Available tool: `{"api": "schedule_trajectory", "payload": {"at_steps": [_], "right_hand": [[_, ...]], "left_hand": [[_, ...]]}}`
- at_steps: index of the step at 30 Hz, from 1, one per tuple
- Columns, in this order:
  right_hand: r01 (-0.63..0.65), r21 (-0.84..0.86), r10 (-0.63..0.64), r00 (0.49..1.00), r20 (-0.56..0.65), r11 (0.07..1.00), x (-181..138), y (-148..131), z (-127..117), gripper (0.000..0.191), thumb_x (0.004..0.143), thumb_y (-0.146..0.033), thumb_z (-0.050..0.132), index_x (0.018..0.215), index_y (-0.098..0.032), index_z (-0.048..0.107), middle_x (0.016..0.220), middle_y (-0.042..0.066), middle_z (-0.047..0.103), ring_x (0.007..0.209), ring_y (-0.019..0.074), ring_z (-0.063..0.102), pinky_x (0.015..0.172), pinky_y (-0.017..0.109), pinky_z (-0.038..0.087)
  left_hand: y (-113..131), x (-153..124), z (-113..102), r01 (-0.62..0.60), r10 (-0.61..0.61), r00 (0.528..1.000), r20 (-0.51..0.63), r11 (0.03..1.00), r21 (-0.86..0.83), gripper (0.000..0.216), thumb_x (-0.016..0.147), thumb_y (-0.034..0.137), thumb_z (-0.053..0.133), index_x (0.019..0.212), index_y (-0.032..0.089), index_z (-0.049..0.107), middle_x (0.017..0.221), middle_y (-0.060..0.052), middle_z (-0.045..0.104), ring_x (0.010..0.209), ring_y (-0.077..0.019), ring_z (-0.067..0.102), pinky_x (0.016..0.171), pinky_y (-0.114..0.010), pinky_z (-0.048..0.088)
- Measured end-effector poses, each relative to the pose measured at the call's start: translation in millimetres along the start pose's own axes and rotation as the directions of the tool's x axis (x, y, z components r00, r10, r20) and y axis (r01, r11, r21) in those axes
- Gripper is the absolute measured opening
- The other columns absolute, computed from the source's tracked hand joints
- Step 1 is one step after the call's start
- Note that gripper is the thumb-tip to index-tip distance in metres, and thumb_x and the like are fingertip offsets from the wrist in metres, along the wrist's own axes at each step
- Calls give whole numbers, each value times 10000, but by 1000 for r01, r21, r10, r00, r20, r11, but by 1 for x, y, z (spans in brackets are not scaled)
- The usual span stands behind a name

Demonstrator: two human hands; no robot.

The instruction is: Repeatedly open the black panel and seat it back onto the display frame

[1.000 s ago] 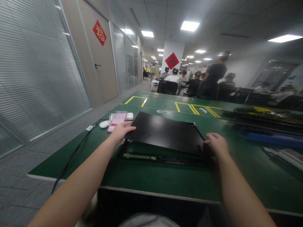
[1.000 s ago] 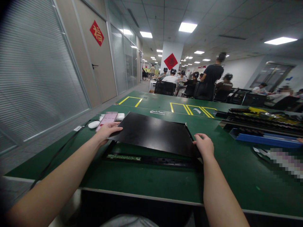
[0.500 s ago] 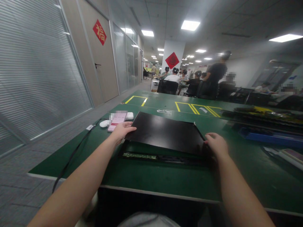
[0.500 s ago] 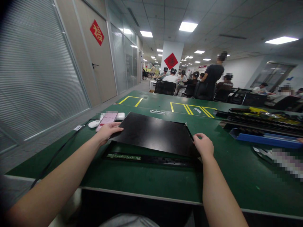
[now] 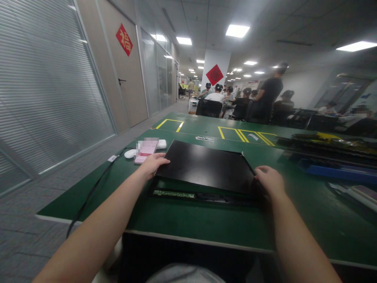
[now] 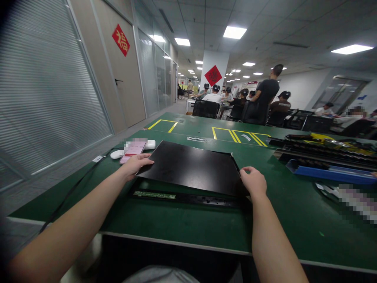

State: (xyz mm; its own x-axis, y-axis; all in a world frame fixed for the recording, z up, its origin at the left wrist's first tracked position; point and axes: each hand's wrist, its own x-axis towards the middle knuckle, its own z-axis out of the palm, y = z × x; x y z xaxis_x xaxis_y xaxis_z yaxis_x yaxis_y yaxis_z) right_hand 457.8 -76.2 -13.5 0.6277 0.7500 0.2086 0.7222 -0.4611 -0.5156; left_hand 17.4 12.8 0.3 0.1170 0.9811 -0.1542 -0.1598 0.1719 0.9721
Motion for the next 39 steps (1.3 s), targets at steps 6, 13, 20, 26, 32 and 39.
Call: {"api": "schedule_trajectory", "payload": {"at_steps": [6, 13, 20, 26, 32, 39], "right_hand": [[-7, -6, 7, 1000, 2, 1000, 2, 1, 4, 359, 764, -403, 538, 990, -225, 753, 772, 84, 717, 768, 239, 666, 680, 312, 483], [8, -48, -8, 1000, 11, 999, -2, -3, 1, 359, 763, -396, 525, 993, -245, 756, 788, 75, 723, 764, 240, 660, 635, 307, 453], [-2, -70, 5, 999, 48, 998, -2, -4, 0, 378, 768, -403, 505, 1025, -268, 747, 852, 63, 732, 856, 260, 660, 650, 320, 432], [-5, -74, 9, 998, 61, 997, -2, -5, -1, 384, 768, -413, 495, 1021, -273, 748, 864, 64, 730, 845, 257, 660, 653, 323, 437], [25, -93, -21, 999, 50, 995, -3, -5, -1, 391, 761, -410, 498, 1008, -264, 762, 838, 72, 730, 831, 252, 659, 654, 315, 448], [58, -152, -49, 997, 64, 987, -5, -8, -2, 384, 770, -423, 497, 1009, -285, 764, 853, 62, 734, 815, 252, 658, 654, 316, 452]], "left_hand": [[2, -4, 7, 36, -32, 998, -50, 996, 78, 416, 567, 59, 725, 978, 94, 670, 660, -51, 727, 545, -177, 670, 534, -250, 528], [1, -5, 10, 45, -27, 992, -124, 988, 148, 516, 700, 62, 714, 1206, 78, 618, 694, -52, 738, 616, -192, 701, 599, -267, 552], [-2, -6, 12, -13, 59, 987, -149, 955, 295, 423, 760, 99, 706, 1177, 84, 637, 691, -40, 738, 601, -181, 697, 592, -258, 541], [0, -10, 15, -15, 77, 982, -173, 943, 333, 439, 758, 101, 703, 1192, 74, 641, 703, -38, 742, 612, -184, 701, 591, -255, 535], [2, -12, 17, -4, 67, 982, -175, 941, 339, 436, 775, 88, 690, 1207, 80, 640, 698, -33, 740, 609, -178, 699, 571, -245, 533], [0, -11, 16, -19, 79, 982, -172, 945, 326, 478, 764, 94, 691, 1237, 66, 628, 672, -37, 733, 608, -193, 700, 579, -256, 540]]}}
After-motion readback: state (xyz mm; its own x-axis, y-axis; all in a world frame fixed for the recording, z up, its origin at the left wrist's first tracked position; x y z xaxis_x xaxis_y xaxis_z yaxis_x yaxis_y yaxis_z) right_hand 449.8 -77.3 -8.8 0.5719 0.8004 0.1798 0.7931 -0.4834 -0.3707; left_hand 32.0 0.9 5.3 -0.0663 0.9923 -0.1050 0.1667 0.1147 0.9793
